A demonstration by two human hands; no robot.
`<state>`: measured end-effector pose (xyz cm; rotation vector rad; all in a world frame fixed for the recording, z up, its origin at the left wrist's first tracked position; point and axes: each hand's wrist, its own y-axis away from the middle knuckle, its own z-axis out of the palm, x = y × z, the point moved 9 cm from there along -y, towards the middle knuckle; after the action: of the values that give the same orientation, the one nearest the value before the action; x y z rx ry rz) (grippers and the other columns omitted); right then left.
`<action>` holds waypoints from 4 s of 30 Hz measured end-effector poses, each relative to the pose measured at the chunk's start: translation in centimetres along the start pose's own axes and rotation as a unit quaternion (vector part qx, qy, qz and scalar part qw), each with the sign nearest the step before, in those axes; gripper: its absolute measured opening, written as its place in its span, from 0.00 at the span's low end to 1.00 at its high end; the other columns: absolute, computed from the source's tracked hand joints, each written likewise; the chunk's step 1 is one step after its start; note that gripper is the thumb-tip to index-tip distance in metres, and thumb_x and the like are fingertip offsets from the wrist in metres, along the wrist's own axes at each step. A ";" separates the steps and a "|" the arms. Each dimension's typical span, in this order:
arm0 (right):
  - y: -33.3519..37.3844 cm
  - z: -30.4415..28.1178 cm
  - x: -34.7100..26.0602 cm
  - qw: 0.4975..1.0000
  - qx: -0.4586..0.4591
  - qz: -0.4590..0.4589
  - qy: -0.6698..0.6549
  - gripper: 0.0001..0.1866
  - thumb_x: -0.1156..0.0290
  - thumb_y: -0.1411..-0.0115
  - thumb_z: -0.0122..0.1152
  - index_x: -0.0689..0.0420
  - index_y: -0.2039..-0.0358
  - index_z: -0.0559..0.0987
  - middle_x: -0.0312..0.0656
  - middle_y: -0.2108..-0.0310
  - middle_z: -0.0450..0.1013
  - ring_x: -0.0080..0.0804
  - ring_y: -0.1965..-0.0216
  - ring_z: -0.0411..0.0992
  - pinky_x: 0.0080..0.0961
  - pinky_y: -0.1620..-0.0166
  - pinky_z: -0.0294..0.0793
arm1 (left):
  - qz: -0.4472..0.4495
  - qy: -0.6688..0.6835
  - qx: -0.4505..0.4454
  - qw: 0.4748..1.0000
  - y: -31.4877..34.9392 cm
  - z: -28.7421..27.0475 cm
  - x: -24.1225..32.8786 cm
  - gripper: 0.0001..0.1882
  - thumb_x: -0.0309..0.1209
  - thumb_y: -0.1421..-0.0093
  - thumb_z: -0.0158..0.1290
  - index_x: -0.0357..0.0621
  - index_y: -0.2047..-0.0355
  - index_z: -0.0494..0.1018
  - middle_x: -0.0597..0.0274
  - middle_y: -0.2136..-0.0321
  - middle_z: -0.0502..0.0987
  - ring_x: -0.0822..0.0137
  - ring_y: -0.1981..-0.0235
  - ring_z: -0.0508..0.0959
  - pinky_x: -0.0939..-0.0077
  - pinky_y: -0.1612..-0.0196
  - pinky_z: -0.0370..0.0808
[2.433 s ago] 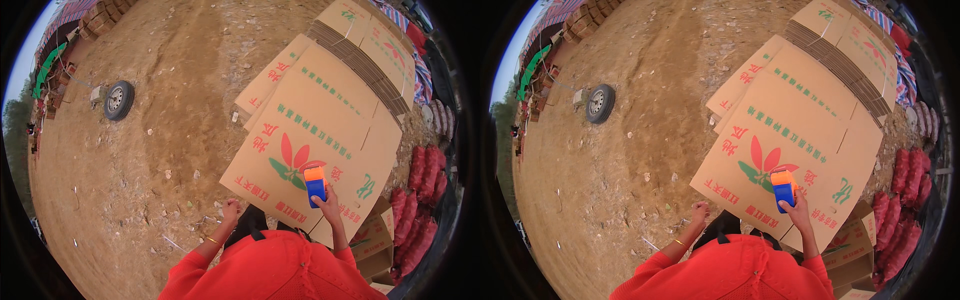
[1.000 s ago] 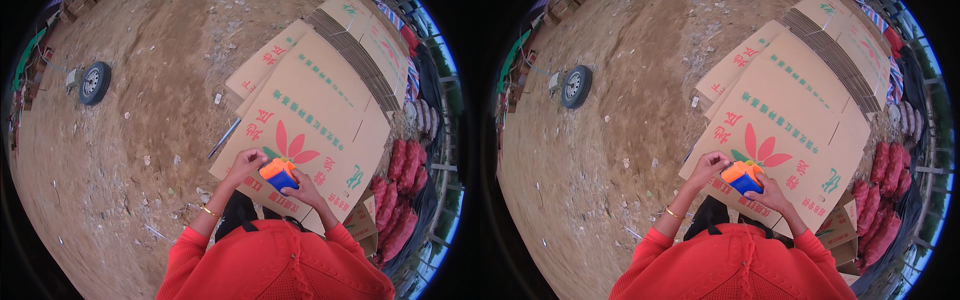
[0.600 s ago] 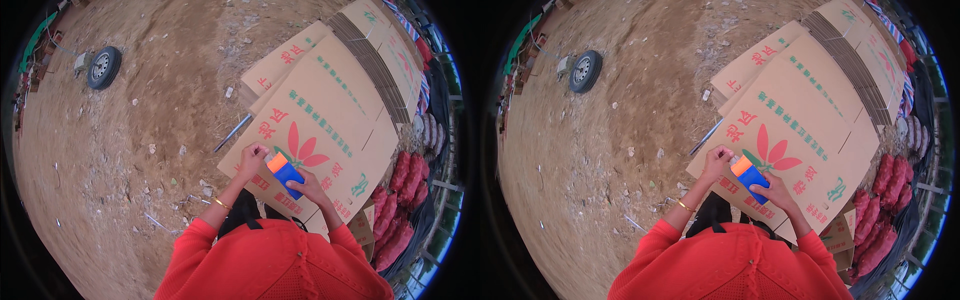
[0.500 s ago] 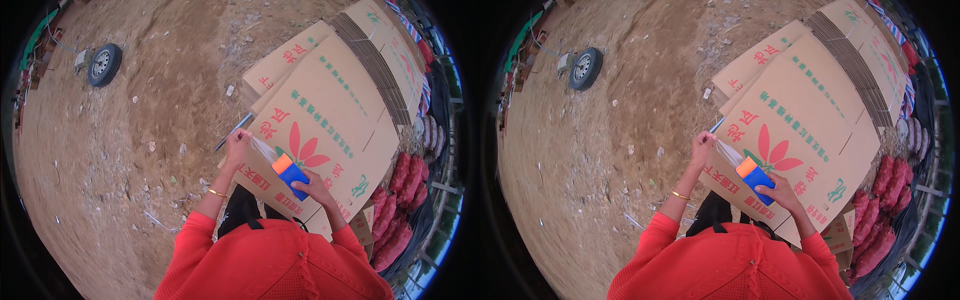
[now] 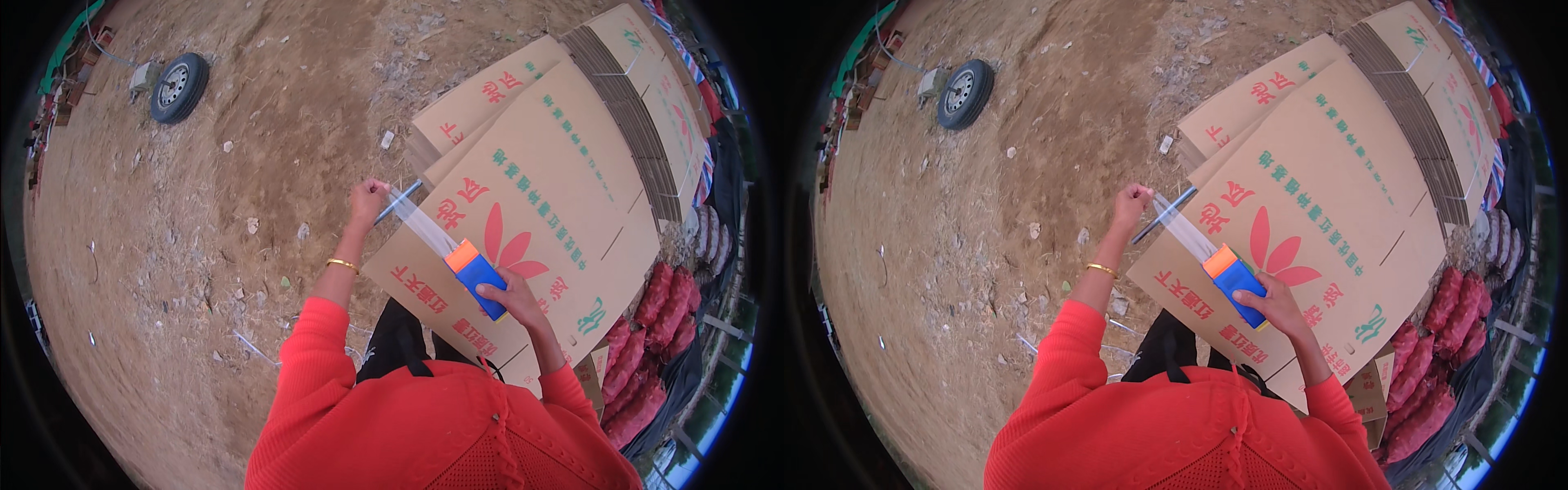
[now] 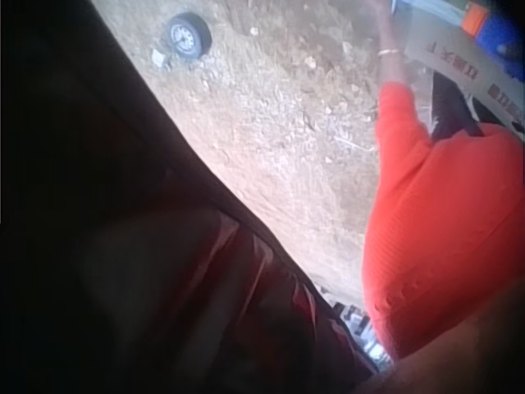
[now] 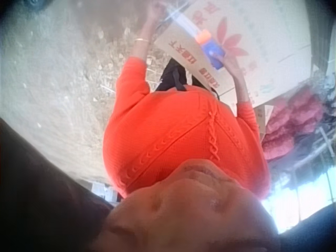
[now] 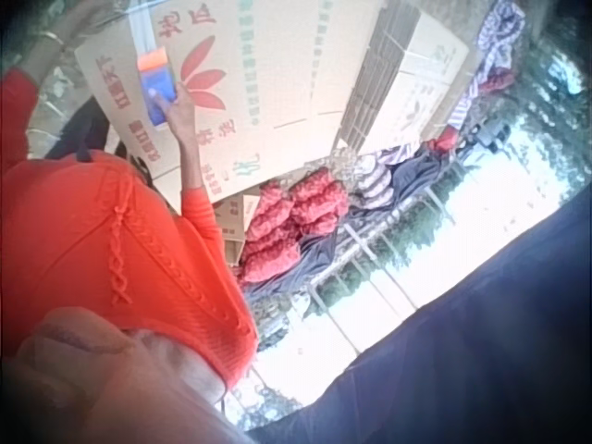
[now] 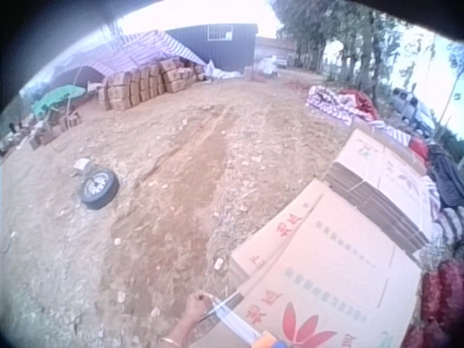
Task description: The person assembles flat cardboard sheets into boxes by folding the sides and sealing them with a tape dispenser. They repeat this process for multiple boxes, stacking the finished ones nearby.
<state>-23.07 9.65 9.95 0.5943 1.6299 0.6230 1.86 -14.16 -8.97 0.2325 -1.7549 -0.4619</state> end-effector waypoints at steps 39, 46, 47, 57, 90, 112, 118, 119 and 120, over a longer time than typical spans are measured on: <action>-1.7 -0.5 1.8 0.988 0.054 0.034 0.142 0.33 0.45 0.54 0.66 0.67 0.65 0.76 0.50 0.71 0.73 0.37 0.69 0.75 0.31 0.64 0.72 | 0.034 -0.341 -0.125 0.931 7.1 7.8 3.8 0.35 0.58 0.38 0.42 0.32 0.67 0.77 0.43 0.77 0.78 0.49 0.72 0.80 0.58 0.65 0.75; 1.7 -3.1 3.1 0.986 0.052 0.025 0.157 0.30 0.46 0.53 0.65 0.66 0.67 0.77 0.50 0.71 0.73 0.38 0.69 0.74 0.31 0.64 0.71 | 0.091 -0.402 -0.020 0.911 7.9 7.6 5.7 0.35 0.57 0.38 0.41 0.31 0.68 0.77 0.33 0.74 0.75 0.36 0.68 0.77 0.47 0.61 0.71; 2.9 -4.2 4.2 0.988 0.057 0.033 0.142 0.30 0.47 0.53 0.66 0.66 0.67 0.77 0.49 0.71 0.73 0.37 0.69 0.74 0.31 0.64 0.71 | 0.094 -0.403 -0.019 0.910 7.8 7.6 5.6 0.35 0.57 0.38 0.41 0.30 0.68 0.77 0.32 0.74 0.75 0.36 0.67 0.76 0.46 0.61 0.71; 17.0 -15.3 16.6 0.980 0.114 0.099 0.126 0.26 0.50 0.54 0.68 0.63 0.69 0.77 0.47 0.75 0.74 0.33 0.72 0.73 0.29 0.65 0.71 | 0.116 -0.417 0.021 0.901 8.4 7.2 7.4 0.34 0.54 0.37 0.42 0.27 0.71 0.77 0.32 0.74 0.75 0.37 0.68 0.76 0.49 0.62 0.71; 20.7 -17.3 24.4 0.931 0.148 0.170 0.289 0.31 0.45 0.56 0.62 0.63 0.64 0.80 0.53 0.68 0.76 0.46 0.64 0.75 0.38 0.57 0.73 | 0.322 -0.527 0.143 0.773 16.9 14.3 8.7 0.37 0.53 0.35 0.35 0.36 0.35 0.50 0.40 0.35 0.48 0.46 0.33 0.47 0.51 0.35 0.44; 21.0 -17.2 24.5 0.943 0.133 0.161 0.259 0.30 0.45 0.55 0.61 0.64 0.69 0.79 0.51 0.69 0.76 0.45 0.64 0.76 0.37 0.59 0.74 | 0.473 -0.501 -0.254 0.679 38.5 40.0 3.9 0.36 0.47 0.42 0.47 0.54 0.35 0.54 0.52 0.32 0.45 0.50 0.31 0.43 0.45 0.34 0.37; 24.0 -17.8 25.3 0.958 0.136 0.129 0.218 0.30 0.45 0.54 0.62 0.64 0.67 0.78 0.53 0.69 0.76 0.49 0.64 0.75 0.39 0.58 0.73 | 0.474 -0.501 -0.256 0.677 38.4 39.6 4.1 0.34 0.45 0.42 0.47 0.54 0.35 0.56 0.51 0.33 0.47 0.49 0.31 0.43 0.45 0.34 0.37; 24.8 -18.2 25.6 0.953 0.144 0.133 0.230 0.30 0.45 0.54 0.62 0.64 0.67 0.77 0.54 0.69 0.75 0.50 0.63 0.75 0.39 0.58 0.73 | 0.473 -0.503 -0.253 0.677 38.3 39.5 4.3 0.34 0.44 0.42 0.47 0.54 0.35 0.56 0.51 0.33 0.47 0.49 0.31 0.43 0.45 0.34 0.37; 25.7 -18.7 26.4 0.955 0.145 0.133 0.223 0.30 0.45 0.54 0.63 0.64 0.67 0.77 0.54 0.69 0.75 0.50 0.63 0.75 0.40 0.58 0.72 | 0.474 -0.502 -0.255 0.677 38.5 39.7 4.4 0.34 0.44 0.42 0.47 0.54 0.35 0.56 0.50 0.33 0.47 0.49 0.31 0.43 0.45 0.34 0.37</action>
<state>-44.30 45.11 11.20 0.9515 2.1059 0.7592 -34.08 25.96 4.41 -1.5736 -2.3457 -0.2599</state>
